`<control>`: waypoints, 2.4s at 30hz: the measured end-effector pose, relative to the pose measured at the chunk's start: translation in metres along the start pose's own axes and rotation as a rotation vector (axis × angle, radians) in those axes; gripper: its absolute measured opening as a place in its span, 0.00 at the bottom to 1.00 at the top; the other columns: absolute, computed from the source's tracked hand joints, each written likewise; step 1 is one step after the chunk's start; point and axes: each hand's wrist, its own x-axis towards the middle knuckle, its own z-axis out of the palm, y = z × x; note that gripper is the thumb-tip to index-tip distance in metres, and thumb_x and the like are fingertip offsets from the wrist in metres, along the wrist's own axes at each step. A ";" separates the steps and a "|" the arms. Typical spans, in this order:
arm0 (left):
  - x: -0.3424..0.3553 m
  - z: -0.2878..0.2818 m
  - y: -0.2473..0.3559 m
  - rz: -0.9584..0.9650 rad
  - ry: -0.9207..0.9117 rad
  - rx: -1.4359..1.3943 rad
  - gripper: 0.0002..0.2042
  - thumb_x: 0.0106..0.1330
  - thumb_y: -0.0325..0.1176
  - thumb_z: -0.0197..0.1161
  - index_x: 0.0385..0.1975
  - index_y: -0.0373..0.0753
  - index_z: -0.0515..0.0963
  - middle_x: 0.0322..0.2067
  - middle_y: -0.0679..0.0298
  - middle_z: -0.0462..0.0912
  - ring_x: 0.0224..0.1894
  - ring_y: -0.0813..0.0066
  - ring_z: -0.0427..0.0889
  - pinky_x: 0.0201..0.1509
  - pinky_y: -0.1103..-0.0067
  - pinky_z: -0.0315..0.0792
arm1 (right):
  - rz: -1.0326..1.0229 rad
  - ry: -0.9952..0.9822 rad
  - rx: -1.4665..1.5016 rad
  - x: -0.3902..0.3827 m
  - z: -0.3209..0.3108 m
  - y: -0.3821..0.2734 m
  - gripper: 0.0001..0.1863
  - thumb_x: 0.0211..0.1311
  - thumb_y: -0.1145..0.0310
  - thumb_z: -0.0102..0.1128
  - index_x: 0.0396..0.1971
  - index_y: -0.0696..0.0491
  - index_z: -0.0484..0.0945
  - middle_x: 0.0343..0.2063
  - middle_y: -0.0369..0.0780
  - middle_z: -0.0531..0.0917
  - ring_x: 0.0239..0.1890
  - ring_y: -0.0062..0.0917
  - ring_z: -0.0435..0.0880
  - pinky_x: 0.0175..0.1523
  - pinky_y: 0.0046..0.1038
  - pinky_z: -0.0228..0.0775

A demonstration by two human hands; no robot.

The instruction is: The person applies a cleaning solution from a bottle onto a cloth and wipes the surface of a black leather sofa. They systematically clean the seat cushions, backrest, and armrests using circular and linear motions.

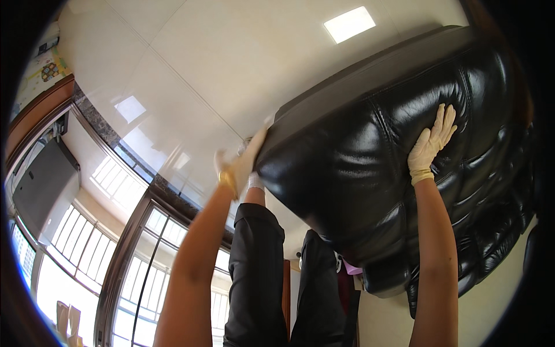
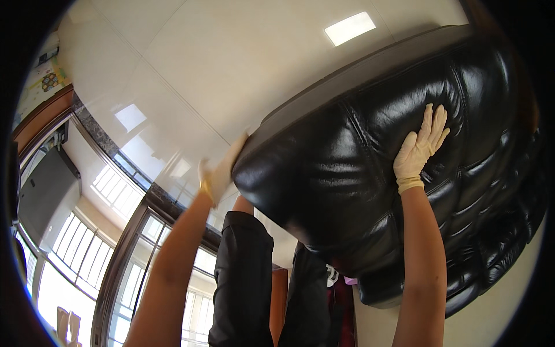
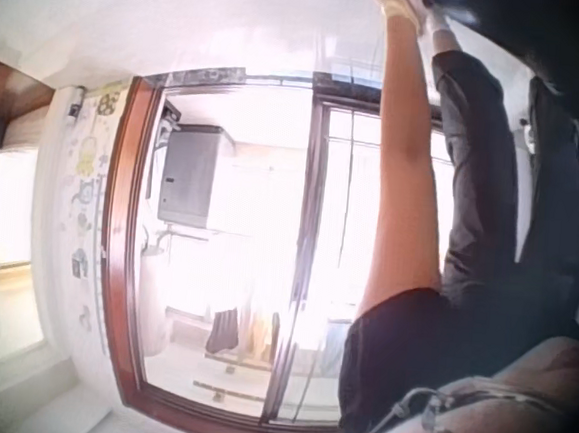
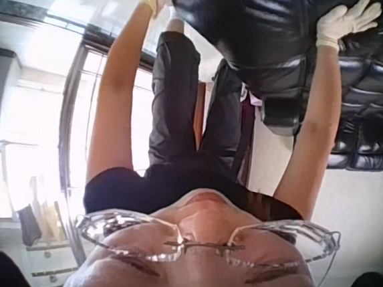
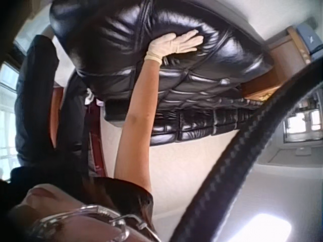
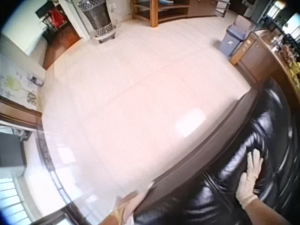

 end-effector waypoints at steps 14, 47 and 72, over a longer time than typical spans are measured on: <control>-0.059 -0.260 0.004 0.629 0.214 1.616 0.36 0.75 0.64 0.44 0.71 0.41 0.65 0.62 0.57 0.76 0.62 0.60 0.75 0.65 0.58 0.73 | -0.111 0.110 -0.007 0.005 0.000 0.017 0.30 0.75 0.60 0.44 0.75 0.46 0.66 0.74 0.47 0.63 0.78 0.42 0.57 0.80 0.53 0.37; -0.023 -0.094 -0.161 1.760 -0.813 3.263 0.26 0.77 0.39 0.50 0.72 0.35 0.65 0.72 0.43 0.64 0.76 0.43 0.59 0.80 0.53 0.45 | 0.064 -0.051 0.037 0.081 -0.046 0.015 0.29 0.72 0.55 0.54 0.69 0.52 0.71 0.69 0.43 0.72 0.74 0.38 0.64 0.77 0.40 0.51; 0.010 -0.093 -0.125 1.899 -0.755 3.238 0.32 0.72 0.41 0.47 0.76 0.36 0.56 0.74 0.50 0.59 0.78 0.48 0.55 0.80 0.48 0.42 | -0.058 -0.161 0.056 0.089 -0.038 -0.006 0.27 0.69 0.61 0.52 0.65 0.52 0.74 0.69 0.46 0.71 0.74 0.43 0.64 0.77 0.42 0.53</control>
